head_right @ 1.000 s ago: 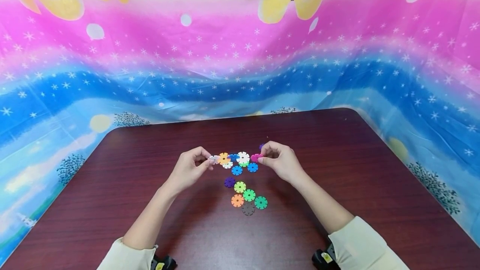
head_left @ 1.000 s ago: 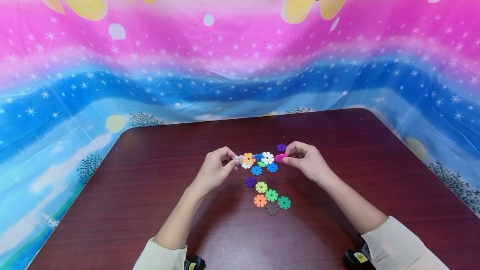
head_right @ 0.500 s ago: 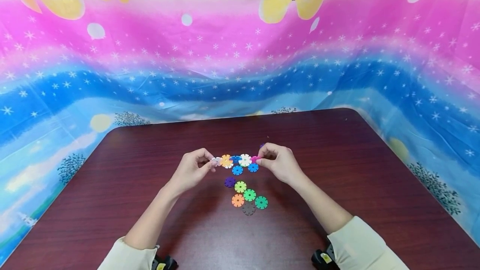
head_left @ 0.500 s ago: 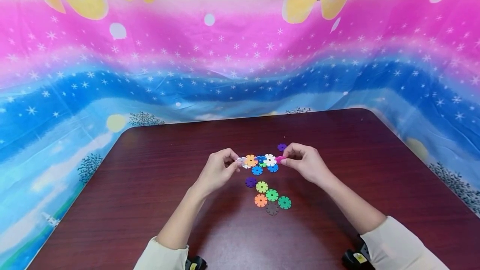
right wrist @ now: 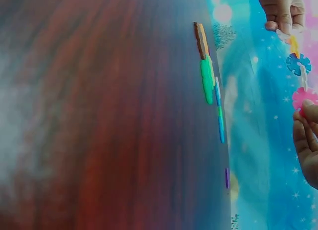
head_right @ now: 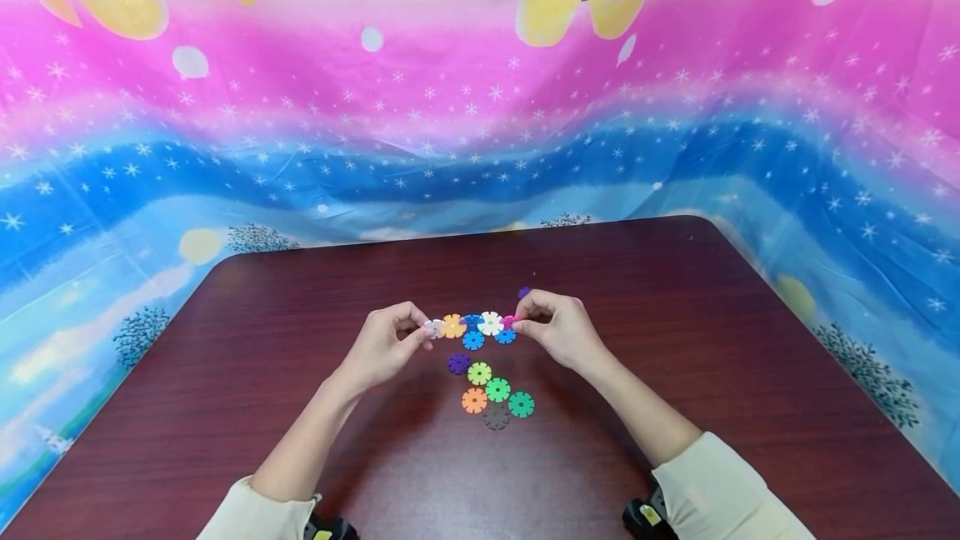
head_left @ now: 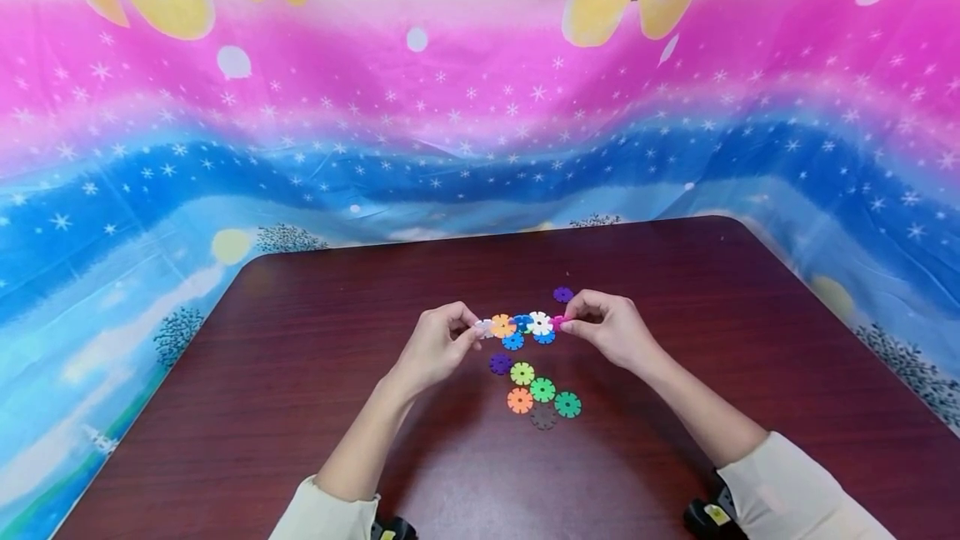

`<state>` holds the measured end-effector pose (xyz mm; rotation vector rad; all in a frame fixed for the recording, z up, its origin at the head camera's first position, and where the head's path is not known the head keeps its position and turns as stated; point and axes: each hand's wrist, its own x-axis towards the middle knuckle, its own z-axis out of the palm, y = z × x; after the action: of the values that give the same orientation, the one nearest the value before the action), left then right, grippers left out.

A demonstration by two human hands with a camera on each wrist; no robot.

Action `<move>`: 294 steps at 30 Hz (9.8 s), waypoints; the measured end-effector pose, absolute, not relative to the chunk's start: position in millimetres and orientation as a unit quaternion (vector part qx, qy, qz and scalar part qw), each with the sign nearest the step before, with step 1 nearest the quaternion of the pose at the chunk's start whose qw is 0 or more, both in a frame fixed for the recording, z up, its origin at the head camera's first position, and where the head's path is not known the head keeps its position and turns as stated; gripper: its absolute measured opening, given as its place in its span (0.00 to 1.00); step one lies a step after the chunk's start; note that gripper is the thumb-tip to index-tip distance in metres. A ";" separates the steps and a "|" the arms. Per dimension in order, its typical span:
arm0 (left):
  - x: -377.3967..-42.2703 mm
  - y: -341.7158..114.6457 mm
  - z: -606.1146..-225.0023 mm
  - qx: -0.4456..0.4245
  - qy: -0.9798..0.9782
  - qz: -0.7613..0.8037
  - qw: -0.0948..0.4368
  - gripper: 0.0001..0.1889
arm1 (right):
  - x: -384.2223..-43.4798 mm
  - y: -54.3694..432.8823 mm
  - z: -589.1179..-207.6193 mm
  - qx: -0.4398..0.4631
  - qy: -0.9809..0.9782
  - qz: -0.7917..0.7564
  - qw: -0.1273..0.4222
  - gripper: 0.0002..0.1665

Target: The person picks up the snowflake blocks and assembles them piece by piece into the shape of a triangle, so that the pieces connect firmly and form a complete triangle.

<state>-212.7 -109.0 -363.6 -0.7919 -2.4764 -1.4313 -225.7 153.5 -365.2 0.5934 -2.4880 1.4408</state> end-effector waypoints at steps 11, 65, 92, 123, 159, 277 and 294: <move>-213.9 -107.2 -365.2 -0.275 -0.825 -0.485 0.094 0.03 | -226.8 154.0 -372.1 0.220 -0.841 0.479 0.121 0.06; -210.1 -73.0 -348.6 -0.076 -0.761 -0.640 0.074 0.08 | -322.4 161.1 -371.6 0.125 -0.937 0.325 -0.009 0.17; -214.6 -80.1 -350.1 -0.052 -0.765 -0.638 0.074 0.08 | -333.8 169.8 -405.4 0.087 -0.936 0.342 0.007 0.07; -211.8 -73.2 -348.0 -0.050 -0.771 -0.635 0.027 0.08 | -232.4 122.8 -359.3 0.305 -0.832 0.441 0.143 0.05; -208.8 -64.0 -347.1 -0.060 -0.745 -0.665 0.016 0.06 | -227.1 115.5 -349.3 0.374 -0.823 0.359 0.233 0.09; -207.6 -76.6 -355.2 -0.084 -0.735 -0.672 -0.016 0.06 | -219.0 131.6 -348.6 0.097 -0.697 0.695 -0.149 0.06; -208.7 -79.6 -357.8 -0.077 -0.721 -0.688 -0.005 0.07 | -226.8 126.2 -347.3 0.099 -0.698 0.690 -0.163 0.09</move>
<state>-208.7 -79.6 -357.8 -0.2412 -2.2741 -2.1698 -226.8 126.2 -347.3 0.3496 -2.4537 2.4276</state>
